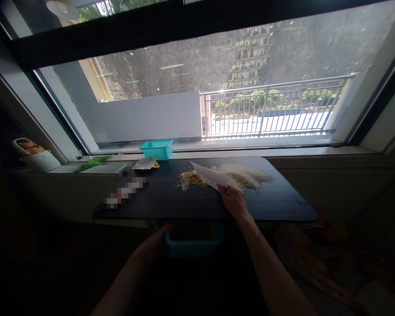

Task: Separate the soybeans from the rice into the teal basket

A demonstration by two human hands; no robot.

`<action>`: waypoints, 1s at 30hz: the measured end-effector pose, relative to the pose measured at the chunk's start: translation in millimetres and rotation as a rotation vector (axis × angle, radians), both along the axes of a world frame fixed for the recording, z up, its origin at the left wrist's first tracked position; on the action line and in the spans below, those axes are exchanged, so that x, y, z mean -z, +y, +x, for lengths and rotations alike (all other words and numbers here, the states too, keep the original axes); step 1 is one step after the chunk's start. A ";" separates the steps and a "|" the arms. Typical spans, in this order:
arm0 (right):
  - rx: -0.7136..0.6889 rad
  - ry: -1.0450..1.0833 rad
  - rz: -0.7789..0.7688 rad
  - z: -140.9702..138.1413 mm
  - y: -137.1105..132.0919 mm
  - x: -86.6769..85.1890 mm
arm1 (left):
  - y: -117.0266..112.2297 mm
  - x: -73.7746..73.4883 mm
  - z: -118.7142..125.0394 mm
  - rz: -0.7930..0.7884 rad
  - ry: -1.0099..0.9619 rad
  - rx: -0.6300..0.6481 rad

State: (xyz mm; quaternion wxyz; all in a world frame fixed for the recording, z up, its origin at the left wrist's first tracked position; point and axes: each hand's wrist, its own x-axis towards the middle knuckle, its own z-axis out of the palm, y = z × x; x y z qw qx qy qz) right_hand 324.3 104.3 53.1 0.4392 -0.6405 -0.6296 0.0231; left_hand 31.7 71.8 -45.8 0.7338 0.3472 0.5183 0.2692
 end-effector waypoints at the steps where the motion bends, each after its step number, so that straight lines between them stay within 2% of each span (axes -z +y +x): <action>1: -0.001 0.002 -0.001 0.2 0.0 0.4 | 0.2 0.0 0.2 -0.001 0.001 -0.003; 12: -0.042 0.039 -0.010 -1.1 -2.1 -0.9 | -3.5 -9.2 1.7 0.001 0.008 -0.016; 22: -0.093 0.105 -0.036 -1.9 -2.4 1.1 | -0.7 -4.5 1.6 -0.013 -0.008 -0.006; 30: -0.070 0.230 -0.023 0.8 -9.7 0.4 | -2.1 -5.5 -2.2 -0.027 -0.027 -0.016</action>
